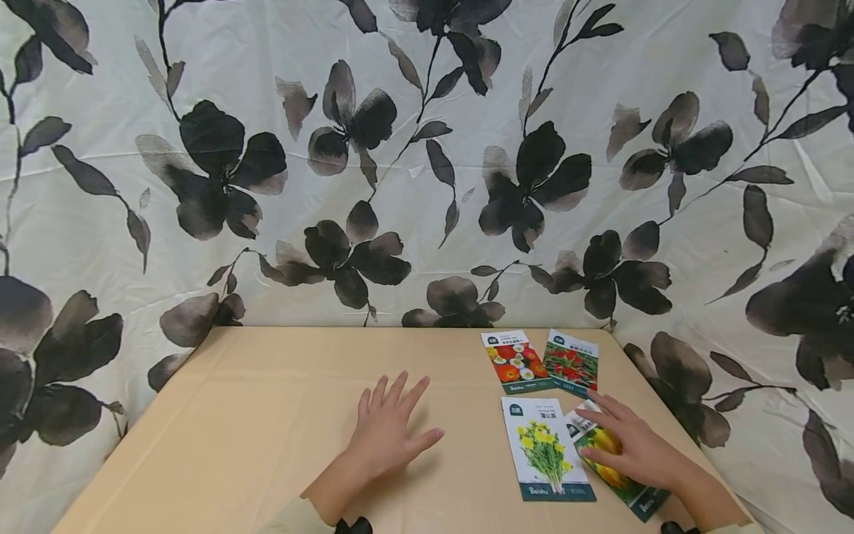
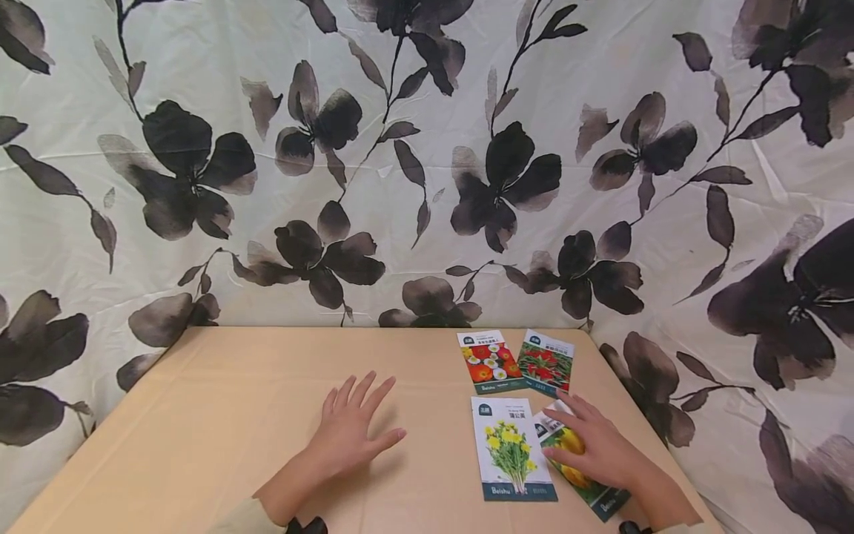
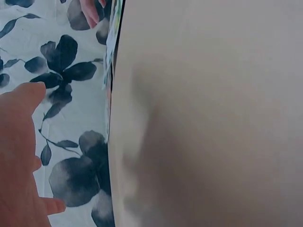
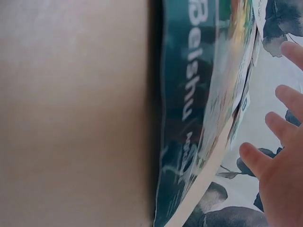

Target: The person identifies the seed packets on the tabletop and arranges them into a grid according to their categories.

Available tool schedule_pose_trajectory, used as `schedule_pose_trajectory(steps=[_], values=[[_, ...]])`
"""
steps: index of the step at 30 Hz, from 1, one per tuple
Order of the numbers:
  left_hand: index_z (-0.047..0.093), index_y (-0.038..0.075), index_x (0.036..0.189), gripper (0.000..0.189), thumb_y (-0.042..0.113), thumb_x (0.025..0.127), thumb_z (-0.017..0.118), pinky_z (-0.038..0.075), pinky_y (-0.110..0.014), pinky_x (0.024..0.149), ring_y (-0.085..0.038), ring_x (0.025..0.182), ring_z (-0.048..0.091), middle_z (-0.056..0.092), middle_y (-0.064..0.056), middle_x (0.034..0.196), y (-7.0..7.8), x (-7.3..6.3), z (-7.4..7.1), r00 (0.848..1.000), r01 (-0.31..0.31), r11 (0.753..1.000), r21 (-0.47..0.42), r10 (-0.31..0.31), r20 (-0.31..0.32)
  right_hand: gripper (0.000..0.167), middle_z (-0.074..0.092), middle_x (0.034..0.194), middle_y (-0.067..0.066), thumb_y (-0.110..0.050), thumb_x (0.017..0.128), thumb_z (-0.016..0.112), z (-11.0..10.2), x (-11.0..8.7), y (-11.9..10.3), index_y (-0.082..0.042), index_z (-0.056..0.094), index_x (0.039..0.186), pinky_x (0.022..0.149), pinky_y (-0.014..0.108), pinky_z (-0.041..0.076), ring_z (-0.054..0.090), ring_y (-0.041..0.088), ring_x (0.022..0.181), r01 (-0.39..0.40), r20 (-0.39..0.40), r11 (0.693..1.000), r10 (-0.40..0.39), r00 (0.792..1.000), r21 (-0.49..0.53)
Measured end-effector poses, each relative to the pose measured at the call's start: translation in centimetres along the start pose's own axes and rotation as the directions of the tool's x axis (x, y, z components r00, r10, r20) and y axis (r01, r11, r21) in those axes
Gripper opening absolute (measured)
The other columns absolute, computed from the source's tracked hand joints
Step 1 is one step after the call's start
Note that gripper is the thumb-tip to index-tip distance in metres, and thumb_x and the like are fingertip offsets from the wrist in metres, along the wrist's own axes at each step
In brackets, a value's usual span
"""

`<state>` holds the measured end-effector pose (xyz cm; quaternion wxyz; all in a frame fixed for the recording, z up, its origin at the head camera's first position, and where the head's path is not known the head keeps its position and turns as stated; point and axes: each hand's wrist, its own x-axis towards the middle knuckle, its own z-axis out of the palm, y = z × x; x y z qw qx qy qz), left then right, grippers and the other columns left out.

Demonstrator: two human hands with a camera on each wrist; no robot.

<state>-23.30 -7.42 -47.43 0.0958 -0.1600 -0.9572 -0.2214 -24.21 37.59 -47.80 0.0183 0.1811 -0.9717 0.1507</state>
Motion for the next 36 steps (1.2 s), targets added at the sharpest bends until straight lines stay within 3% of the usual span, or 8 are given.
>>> schedule_pose_trajectory(steps=[4,13,22,36], values=[[0.038,0.033,0.158,0.083,0.07,0.088,0.063,0.016,-0.075,0.115,-0.052,0.151,0.025,0.034,-0.014,0.165,0.9,0.3,0.7,1.0,-0.008,0.999,-0.034,0.009,0.03,0.066,0.041,0.16,0.017,-0.063,0.086,0.072,-0.2,0.0,0.0,-0.027,0.063,0.14,0.099,0.077,0.039,0.036,0.051,0.143,0.015,0.018,1.0,-0.015,1.0,0.021],[0.039,0.032,0.157,0.079,0.063,0.09,0.066,0.021,-0.073,0.114,-0.049,0.149,0.029,0.038,-0.014,0.162,3.9,0.7,2.7,0.994,-0.022,0.999,-0.049,0.027,0.102,0.058,0.043,0.159,0.02,-0.059,0.091,0.068,0.1,0.1,0.9,-0.024,0.066,0.137,0.102,0.076,0.038,0.037,0.055,0.143,-0.063,0.159,0.993,0.046,0.986,0.101],[0.039,0.036,0.156,0.075,0.06,0.09,0.066,0.022,-0.07,0.116,-0.045,0.15,0.029,0.039,-0.011,0.16,6.2,1.3,4.9,0.986,-0.016,0.998,-0.059,0.026,0.166,0.057,0.045,0.157,0.02,-0.053,0.089,0.073,0.1,-0.1,0.6,-0.024,0.066,0.137,0.102,0.073,0.041,0.04,0.054,0.141,-0.022,0.16,0.995,0.005,0.987,0.102],[0.043,0.041,0.153,0.071,0.062,0.089,0.065,0.026,-0.064,0.118,-0.038,0.148,0.031,0.039,-0.005,0.161,9.8,2.0,6.4,0.965,-0.016,0.999,-0.041,0.026,0.259,0.056,0.047,0.156,0.019,-0.05,0.091,0.071,0.2,-0.1,0.6,-0.023,0.064,0.139,0.101,0.074,0.042,0.04,0.055,0.141,-0.043,0.229,0.987,0.006,0.973,0.156]])
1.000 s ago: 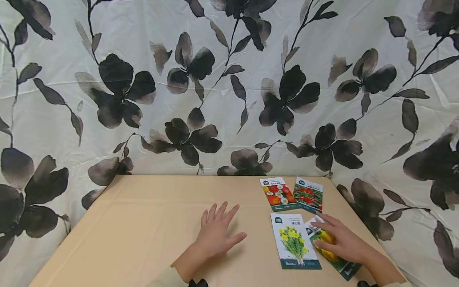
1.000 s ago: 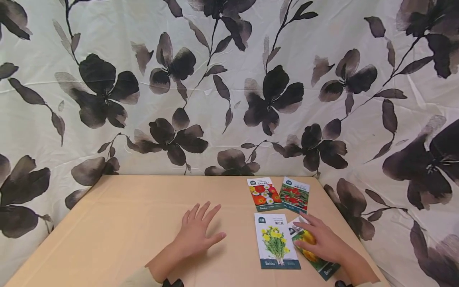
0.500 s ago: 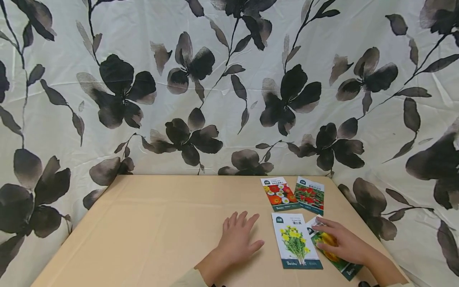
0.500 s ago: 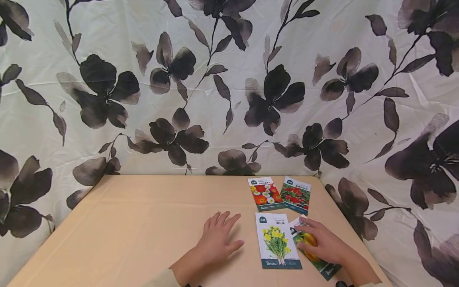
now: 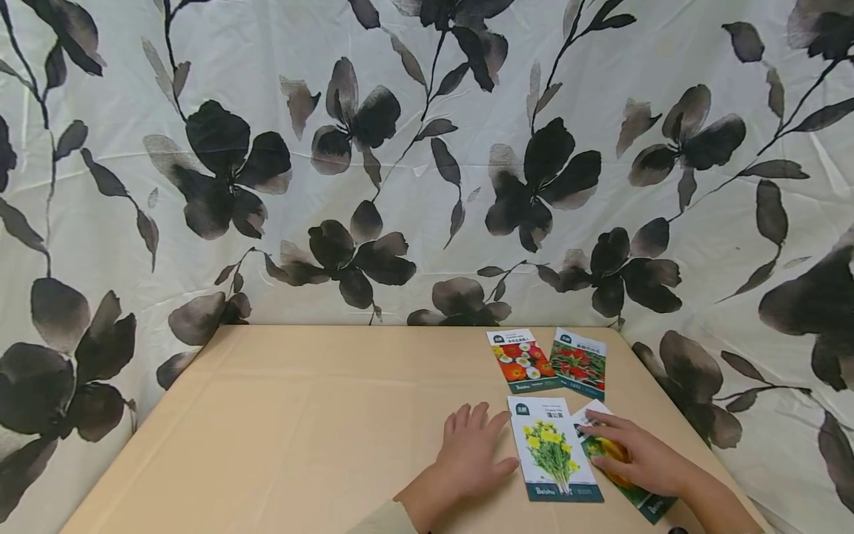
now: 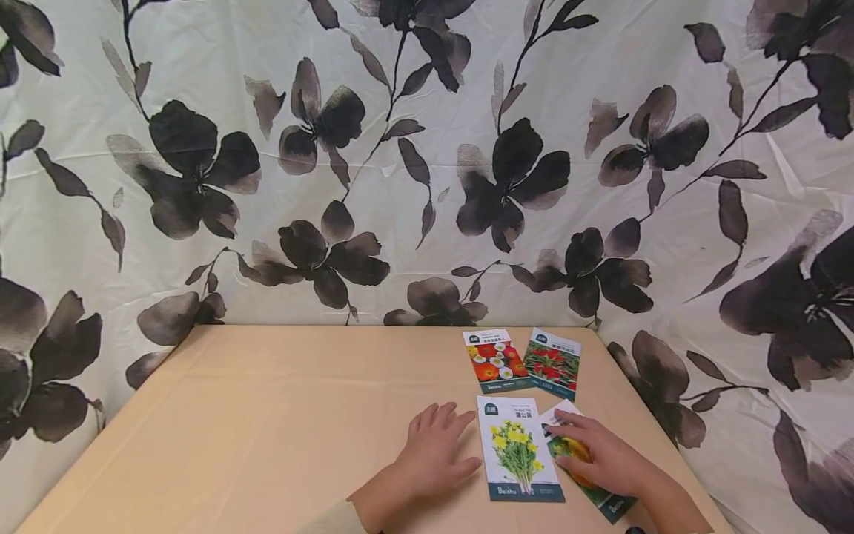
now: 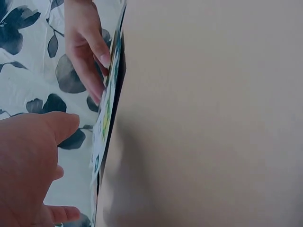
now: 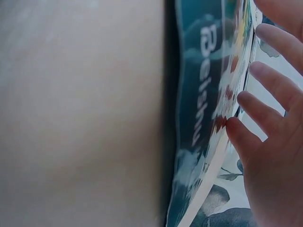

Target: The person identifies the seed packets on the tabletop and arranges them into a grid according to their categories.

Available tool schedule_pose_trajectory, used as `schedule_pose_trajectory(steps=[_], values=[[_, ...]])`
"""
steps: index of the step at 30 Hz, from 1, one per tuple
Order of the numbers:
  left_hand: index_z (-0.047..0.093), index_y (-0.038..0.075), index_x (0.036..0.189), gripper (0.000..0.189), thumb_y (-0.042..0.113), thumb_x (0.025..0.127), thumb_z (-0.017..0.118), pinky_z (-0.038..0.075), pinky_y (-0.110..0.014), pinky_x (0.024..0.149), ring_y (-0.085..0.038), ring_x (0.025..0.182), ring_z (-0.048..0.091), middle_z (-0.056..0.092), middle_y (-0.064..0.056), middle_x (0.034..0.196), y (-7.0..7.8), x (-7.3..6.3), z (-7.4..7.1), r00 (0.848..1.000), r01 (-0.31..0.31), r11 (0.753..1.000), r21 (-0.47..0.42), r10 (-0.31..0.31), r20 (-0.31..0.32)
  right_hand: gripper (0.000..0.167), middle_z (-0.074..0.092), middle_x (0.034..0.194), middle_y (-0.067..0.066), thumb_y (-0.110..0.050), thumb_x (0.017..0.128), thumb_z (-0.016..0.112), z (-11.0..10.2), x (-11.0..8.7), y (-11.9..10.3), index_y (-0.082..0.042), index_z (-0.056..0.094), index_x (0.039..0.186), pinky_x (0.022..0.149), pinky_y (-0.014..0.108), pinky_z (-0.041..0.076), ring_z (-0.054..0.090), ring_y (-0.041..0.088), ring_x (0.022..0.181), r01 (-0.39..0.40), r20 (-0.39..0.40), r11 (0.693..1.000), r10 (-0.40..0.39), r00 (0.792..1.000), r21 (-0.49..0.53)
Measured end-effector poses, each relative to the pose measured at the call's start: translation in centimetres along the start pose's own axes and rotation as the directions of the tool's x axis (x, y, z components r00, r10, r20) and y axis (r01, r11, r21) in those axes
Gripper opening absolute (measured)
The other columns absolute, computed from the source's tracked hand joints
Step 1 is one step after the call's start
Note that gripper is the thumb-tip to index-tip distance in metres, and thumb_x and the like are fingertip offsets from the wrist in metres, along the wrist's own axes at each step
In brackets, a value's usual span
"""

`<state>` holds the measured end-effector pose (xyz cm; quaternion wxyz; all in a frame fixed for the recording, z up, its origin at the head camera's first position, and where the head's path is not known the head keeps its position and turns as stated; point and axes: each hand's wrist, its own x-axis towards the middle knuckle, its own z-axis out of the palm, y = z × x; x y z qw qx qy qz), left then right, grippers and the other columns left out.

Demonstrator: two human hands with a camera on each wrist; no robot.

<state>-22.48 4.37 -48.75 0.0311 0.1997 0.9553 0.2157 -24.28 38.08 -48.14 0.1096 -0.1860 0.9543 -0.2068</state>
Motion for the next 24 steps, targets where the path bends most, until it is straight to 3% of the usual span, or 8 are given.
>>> schedule_pose_trajectory(steps=[11,24], values=[[0.044,0.047,0.151,0.069,0.066,0.088,0.065,0.026,-0.059,0.12,-0.032,0.145,0.032,0.038,0.001,0.16,2.0,1.0,1.4,0.998,-0.005,0.999,0.047,0.002,0.059,0.056,0.047,0.155,0.022,-0.049,0.091,0.072,-0.2,-0.1,-0.3,-0.021,0.063,0.14,0.101,0.075,0.04,0.041,0.057,0.139,0.024,0.013,1.0,-0.024,1.0,0.011],[0.046,0.048,0.148,0.065,0.068,0.089,0.063,0.029,-0.055,0.119,-0.029,0.142,0.036,0.042,0.002,0.156,3.5,1.2,2.0,0.998,-0.046,0.99,0.133,0.039,0.055,0.054,0.048,0.153,0.022,-0.049,0.091,0.073,-0.2,0.1,0.3,-0.022,0.066,0.137,0.102,0.075,0.039,0.041,0.056,0.139,0.039,0.015,0.999,-0.039,0.999,0.005]])
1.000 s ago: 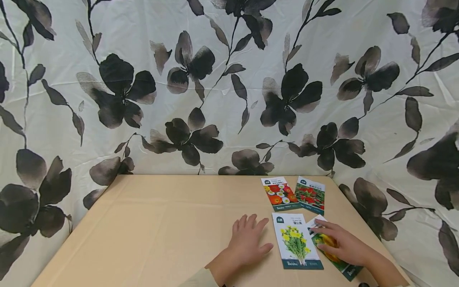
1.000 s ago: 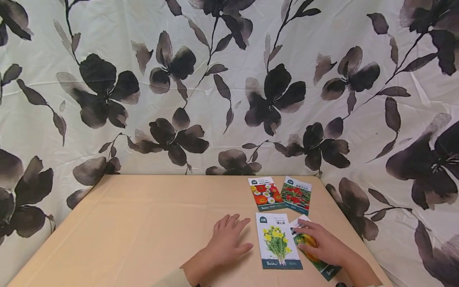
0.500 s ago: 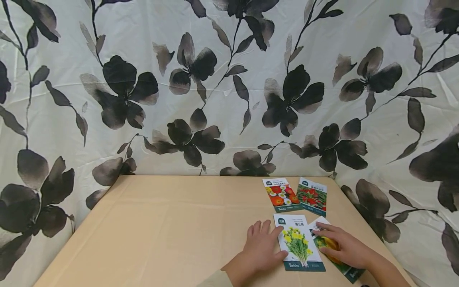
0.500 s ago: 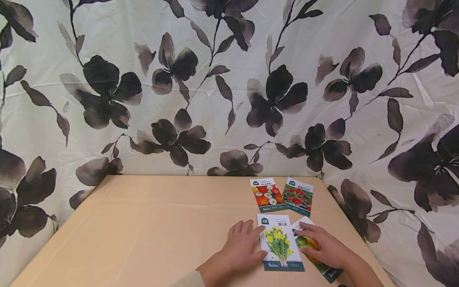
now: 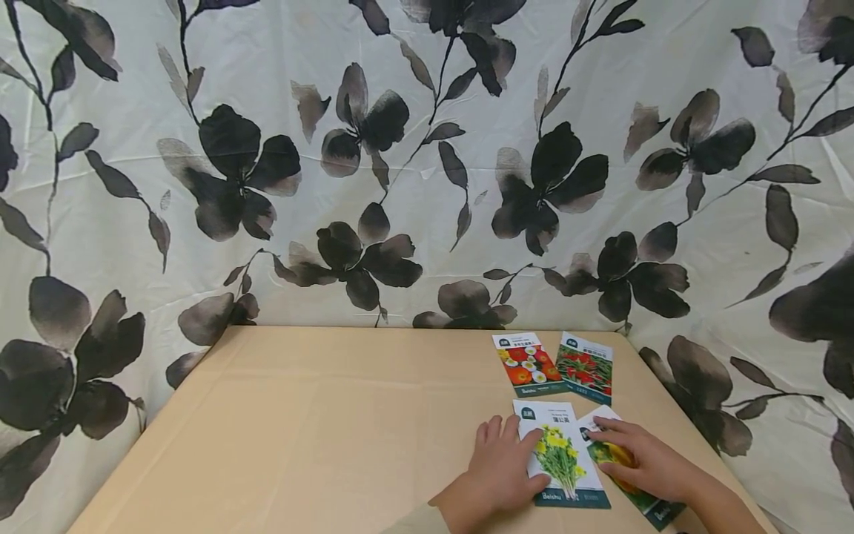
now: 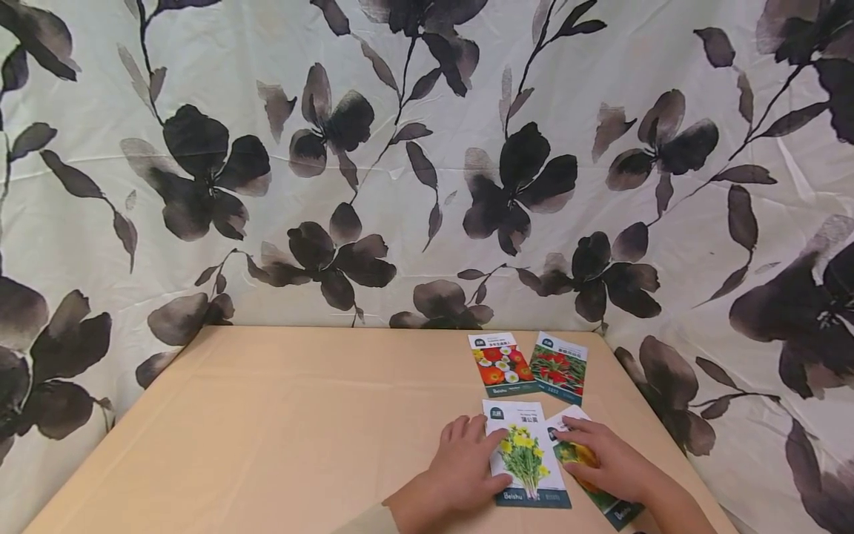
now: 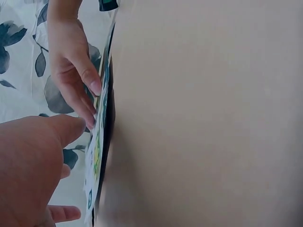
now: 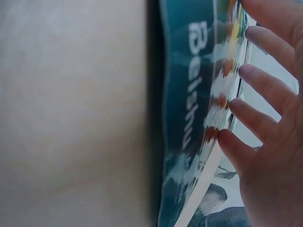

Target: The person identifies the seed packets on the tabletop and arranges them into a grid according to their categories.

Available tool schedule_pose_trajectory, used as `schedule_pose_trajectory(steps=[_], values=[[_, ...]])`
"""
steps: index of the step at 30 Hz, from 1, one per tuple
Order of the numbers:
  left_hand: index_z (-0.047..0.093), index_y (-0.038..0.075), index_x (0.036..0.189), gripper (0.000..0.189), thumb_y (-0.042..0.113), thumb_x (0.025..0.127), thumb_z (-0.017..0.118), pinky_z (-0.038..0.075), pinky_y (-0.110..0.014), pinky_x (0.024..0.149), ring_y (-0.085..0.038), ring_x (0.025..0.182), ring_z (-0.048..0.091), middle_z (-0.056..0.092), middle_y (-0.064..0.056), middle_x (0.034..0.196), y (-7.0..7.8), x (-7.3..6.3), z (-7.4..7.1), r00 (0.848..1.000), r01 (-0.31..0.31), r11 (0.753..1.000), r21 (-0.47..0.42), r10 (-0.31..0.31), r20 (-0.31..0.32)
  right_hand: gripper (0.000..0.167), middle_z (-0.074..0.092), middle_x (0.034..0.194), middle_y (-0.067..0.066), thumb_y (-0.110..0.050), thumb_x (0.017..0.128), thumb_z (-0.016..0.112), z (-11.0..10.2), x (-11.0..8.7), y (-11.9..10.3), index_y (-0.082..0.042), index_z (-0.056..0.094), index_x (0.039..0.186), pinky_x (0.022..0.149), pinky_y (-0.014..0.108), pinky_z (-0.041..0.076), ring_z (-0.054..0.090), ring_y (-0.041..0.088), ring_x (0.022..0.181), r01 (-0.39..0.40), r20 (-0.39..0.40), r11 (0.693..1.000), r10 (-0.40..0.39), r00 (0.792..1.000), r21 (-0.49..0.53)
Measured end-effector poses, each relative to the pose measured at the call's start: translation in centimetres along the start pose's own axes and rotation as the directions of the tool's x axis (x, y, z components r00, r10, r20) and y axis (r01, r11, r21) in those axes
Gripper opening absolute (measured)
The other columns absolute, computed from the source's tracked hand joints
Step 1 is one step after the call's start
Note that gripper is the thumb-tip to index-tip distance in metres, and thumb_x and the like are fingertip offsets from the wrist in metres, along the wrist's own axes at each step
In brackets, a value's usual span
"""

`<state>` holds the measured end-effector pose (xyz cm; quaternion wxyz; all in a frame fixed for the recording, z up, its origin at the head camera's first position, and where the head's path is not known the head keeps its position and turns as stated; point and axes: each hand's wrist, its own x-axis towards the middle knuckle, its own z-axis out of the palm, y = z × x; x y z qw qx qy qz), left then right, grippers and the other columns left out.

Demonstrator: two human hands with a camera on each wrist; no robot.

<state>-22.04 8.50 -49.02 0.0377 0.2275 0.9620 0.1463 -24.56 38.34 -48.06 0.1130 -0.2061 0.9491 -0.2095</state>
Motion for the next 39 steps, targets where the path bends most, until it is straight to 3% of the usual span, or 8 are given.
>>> schedule_pose_trajectory(steps=[11,31,39], values=[[0.047,0.051,0.146,0.062,0.067,0.089,0.064,0.031,-0.051,0.118,-0.026,0.14,0.036,0.041,0.006,0.156,1.4,0.2,-0.5,0.999,-0.013,1.0,0.008,0.012,0.043,0.053,0.048,0.153,0.025,-0.045,0.093,0.071,-0.1,-0.2,0.2,-0.02,0.064,0.139,0.101,0.076,0.039,0.04,0.059,0.138,0.025,0.015,0.999,-0.025,1.0,0.024],[0.047,0.051,0.146,0.06,0.071,0.09,0.059,0.033,-0.05,0.118,-0.024,0.138,0.04,0.042,0.009,0.156,3.8,2.1,0.7,0.996,-0.037,0.999,0.025,0.035,0.086,0.054,0.048,0.151,0.028,-0.043,0.094,0.07,0.1,-0.1,0.6,-0.02,0.061,0.142,0.097,0.081,0.037,0.04,0.06,0.135,0.075,0.001,0.997,-0.075,0.997,0.014],[0.049,0.051,0.144,0.06,0.07,0.089,0.06,0.03,-0.052,0.121,-0.024,0.145,0.038,0.041,0.012,0.159,4.3,2.9,1.1,0.992,-0.008,1.0,-0.012,0.01,0.127,0.05,0.047,0.152,0.028,-0.041,0.094,0.07,0.1,0.0,0.6,-0.021,0.063,0.14,0.096,0.081,0.037,0.039,0.06,0.133,0.049,0.021,0.999,-0.05,0.999,0.024]])
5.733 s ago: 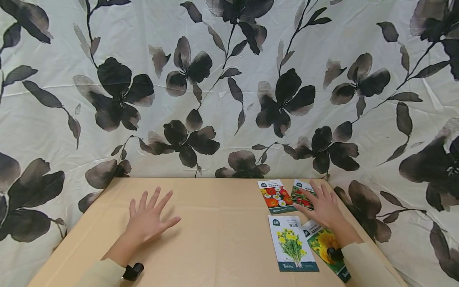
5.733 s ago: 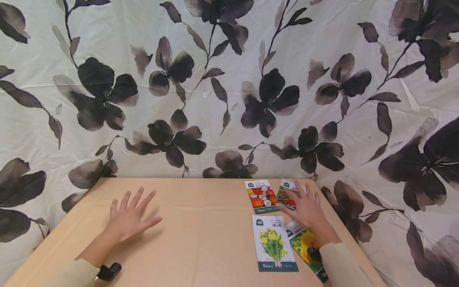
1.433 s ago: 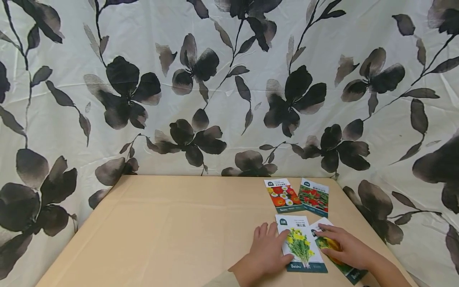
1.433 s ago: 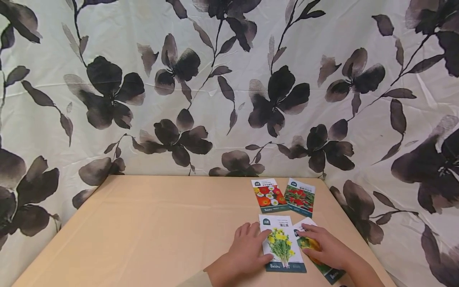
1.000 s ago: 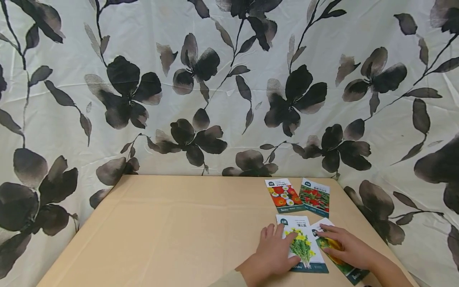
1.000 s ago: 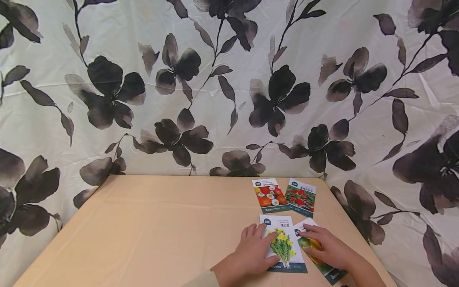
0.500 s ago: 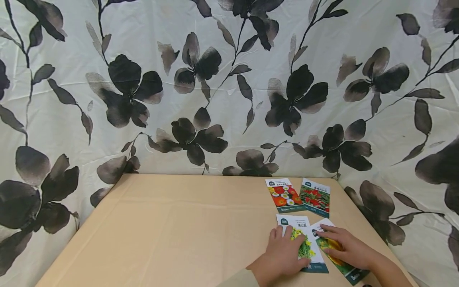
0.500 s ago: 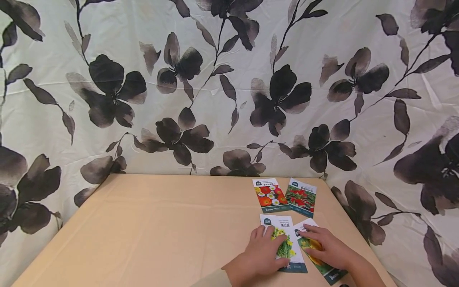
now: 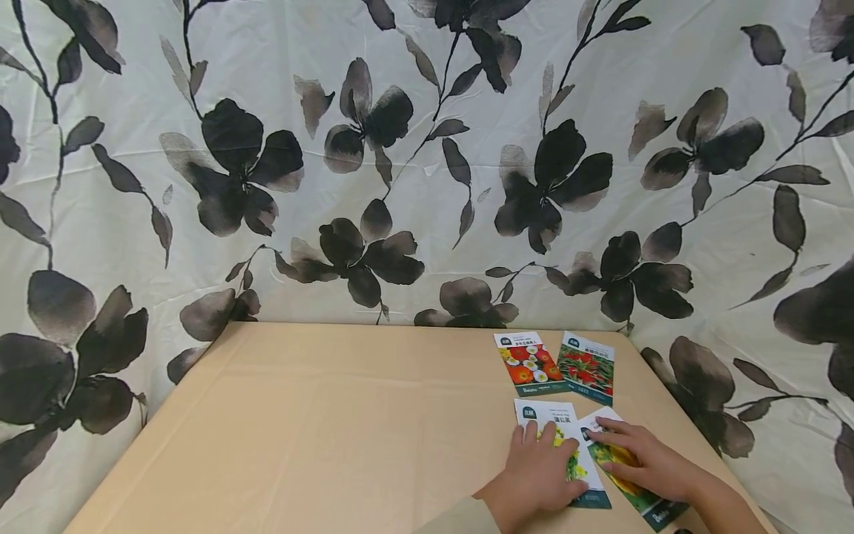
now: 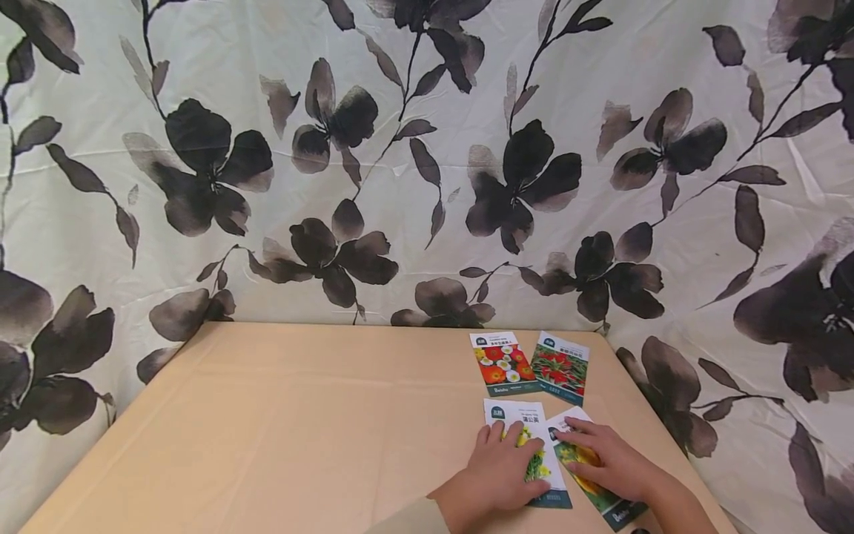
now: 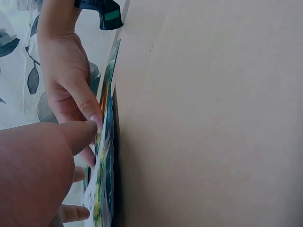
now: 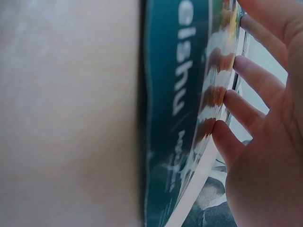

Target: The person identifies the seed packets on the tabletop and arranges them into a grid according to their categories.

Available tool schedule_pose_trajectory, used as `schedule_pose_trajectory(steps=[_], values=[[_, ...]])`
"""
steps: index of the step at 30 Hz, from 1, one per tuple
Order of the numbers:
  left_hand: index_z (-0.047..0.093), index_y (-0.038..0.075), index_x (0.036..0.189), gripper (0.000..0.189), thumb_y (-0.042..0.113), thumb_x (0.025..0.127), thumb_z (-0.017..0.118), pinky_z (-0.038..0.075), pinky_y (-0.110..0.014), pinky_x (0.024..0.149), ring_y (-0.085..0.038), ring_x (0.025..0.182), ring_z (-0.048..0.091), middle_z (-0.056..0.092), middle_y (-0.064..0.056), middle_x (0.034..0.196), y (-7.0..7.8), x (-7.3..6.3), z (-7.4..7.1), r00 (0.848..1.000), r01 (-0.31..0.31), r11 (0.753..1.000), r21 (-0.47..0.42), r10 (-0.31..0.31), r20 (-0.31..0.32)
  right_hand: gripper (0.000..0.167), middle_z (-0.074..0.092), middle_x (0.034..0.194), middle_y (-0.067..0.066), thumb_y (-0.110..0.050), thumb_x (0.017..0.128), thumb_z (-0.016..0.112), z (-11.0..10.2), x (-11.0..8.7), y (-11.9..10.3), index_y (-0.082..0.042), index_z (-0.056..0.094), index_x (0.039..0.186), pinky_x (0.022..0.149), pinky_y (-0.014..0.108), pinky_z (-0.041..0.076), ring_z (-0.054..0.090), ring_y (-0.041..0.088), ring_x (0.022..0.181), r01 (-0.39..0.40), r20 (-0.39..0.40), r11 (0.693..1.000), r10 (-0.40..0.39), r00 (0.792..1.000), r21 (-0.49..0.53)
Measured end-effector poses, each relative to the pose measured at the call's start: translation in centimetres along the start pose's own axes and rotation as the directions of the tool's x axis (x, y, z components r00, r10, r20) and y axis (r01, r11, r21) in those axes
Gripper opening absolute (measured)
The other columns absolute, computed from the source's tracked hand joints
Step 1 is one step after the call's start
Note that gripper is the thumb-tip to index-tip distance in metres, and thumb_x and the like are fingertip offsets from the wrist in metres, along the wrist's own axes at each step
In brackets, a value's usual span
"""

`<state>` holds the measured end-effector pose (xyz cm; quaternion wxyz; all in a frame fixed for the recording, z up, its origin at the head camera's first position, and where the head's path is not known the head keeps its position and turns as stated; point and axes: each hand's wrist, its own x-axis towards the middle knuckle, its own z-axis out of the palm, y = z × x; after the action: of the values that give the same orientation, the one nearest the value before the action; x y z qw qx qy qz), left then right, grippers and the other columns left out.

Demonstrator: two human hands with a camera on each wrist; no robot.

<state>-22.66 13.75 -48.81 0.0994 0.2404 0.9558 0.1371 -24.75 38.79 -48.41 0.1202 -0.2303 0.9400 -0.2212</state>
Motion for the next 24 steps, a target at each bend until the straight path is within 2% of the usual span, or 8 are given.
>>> schedule_pose_trajectory(steps=[3,9,18,24], values=[[0.049,0.05,0.145,0.06,0.071,0.089,0.06,0.029,-0.052,0.122,-0.025,0.147,0.038,0.041,0.012,0.159,0.2,0.3,0.3,1.0,0.019,1.0,0.008,-0.019,0.005,0.05,0.046,0.152,0.029,-0.04,0.095,0.07,0.0,0.0,0.0,-0.021,0.064,0.14,0.095,0.081,0.037,0.039,0.06,0.132,-0.003,0.006,1.0,0.003,1.0,0.005],[0.05,0.05,0.143,0.06,0.076,0.089,0.056,0.031,-0.052,0.119,-0.025,0.141,0.042,0.046,0.011,0.154,1.1,0.9,0.6,0.996,0.086,0.995,0.041,-0.085,-0.021,0.05,0.045,0.153,0.028,-0.041,0.095,0.07,-0.2,0.1,-0.1,-0.022,0.063,0.141,0.096,0.081,0.036,0.038,0.059,0.133,-0.016,0.018,1.0,0.016,1.0,0.004],[0.052,0.049,0.141,0.061,0.079,0.088,0.053,0.033,-0.05,0.116,-0.023,0.137,0.042,0.045,0.012,0.152,2.3,1.7,0.4,0.98,0.197,0.978,0.073,-0.194,-0.045,0.049,0.045,0.152,0.03,-0.037,0.095,0.07,-0.1,0.0,-0.1,-0.02,0.063,0.141,0.095,0.082,0.035,0.038,0.061,0.132,0.0,0.022,1.0,0.0,1.0,0.012],[0.053,0.049,0.139,0.061,0.079,0.086,0.057,0.035,-0.049,0.115,-0.021,0.135,0.042,0.045,0.012,0.15,2.4,1.9,0.5,0.976,0.213,0.971,0.111,-0.207,-0.062,0.05,0.045,0.153,0.029,-0.04,0.095,0.07,-0.1,0.2,0.1,-0.022,0.062,0.141,0.096,0.082,0.035,0.039,0.06,0.132,-0.006,0.022,1.0,0.005,1.0,0.014]])
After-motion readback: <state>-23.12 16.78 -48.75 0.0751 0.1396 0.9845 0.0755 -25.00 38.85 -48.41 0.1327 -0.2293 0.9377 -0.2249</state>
